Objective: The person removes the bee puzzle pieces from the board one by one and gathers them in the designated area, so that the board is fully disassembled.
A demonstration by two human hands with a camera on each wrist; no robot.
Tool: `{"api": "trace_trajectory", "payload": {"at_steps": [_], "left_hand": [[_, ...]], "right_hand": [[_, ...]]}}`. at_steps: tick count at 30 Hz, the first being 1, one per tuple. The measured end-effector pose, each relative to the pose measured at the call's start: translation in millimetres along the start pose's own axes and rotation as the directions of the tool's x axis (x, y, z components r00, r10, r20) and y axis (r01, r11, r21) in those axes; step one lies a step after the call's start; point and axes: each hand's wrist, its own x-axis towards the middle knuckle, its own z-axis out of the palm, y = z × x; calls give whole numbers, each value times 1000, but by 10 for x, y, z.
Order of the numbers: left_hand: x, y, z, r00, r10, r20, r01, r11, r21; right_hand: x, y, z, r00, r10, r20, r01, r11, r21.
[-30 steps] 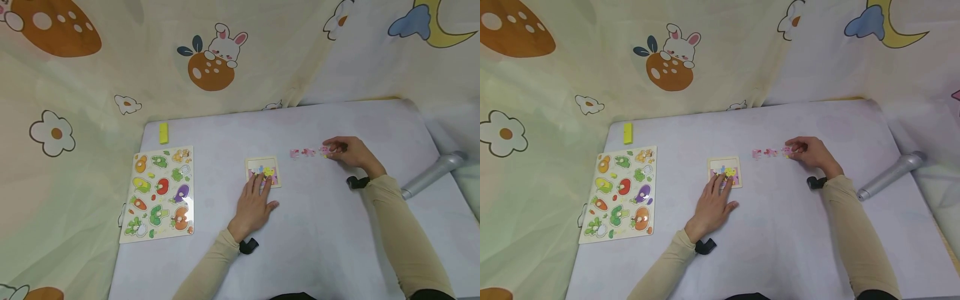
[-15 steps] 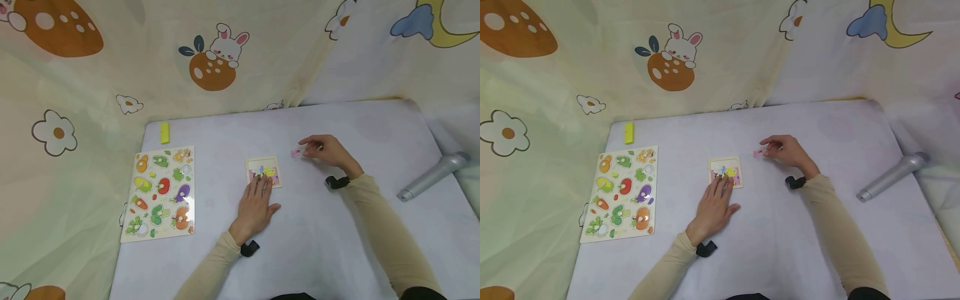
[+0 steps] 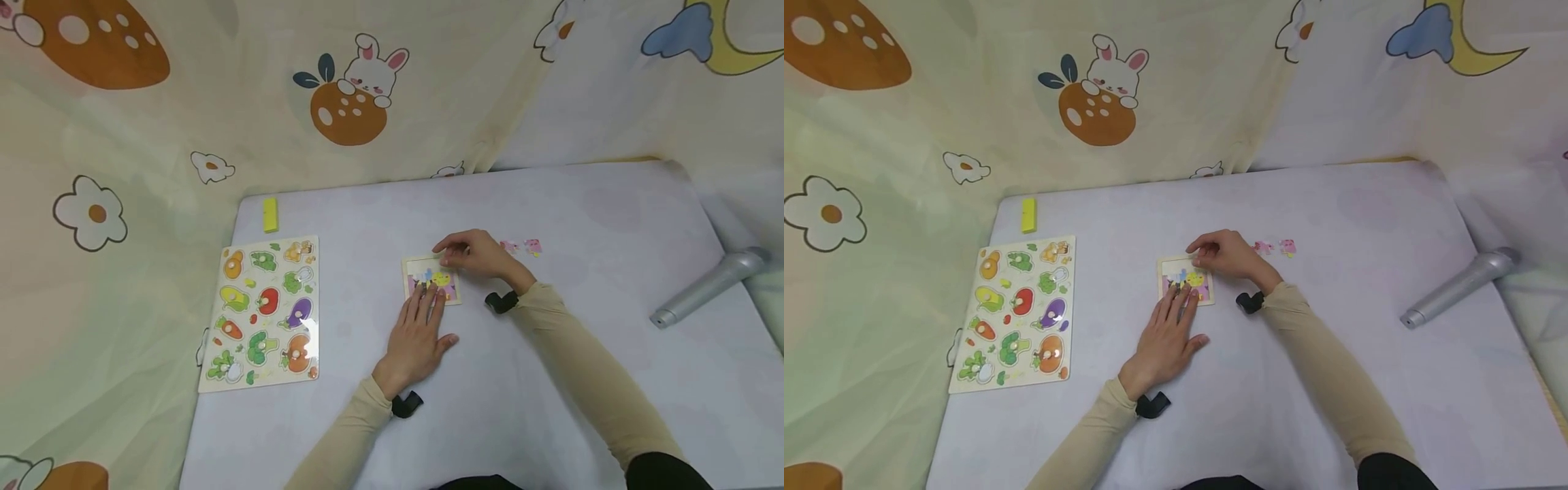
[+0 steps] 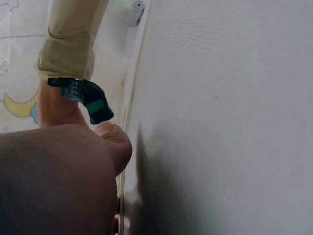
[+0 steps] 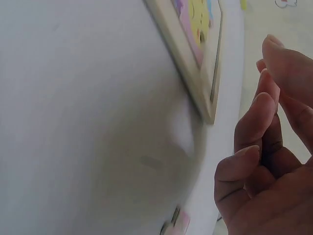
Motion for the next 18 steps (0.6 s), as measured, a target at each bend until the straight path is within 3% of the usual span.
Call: {"api": "trace_trajectory", "payload": {"at_steps": [9, 18], "left_hand": [[8, -129, -26, 997, 65, -31, -67, 995, -70], [4, -90, -47, 998, 50, -40, -50, 999, 1]], "right_hand": [[190, -187, 225, 996, -2, 90, 2, 1000, -4], [227, -233, 314, 989, 50, 142, -39, 996, -81]]}}
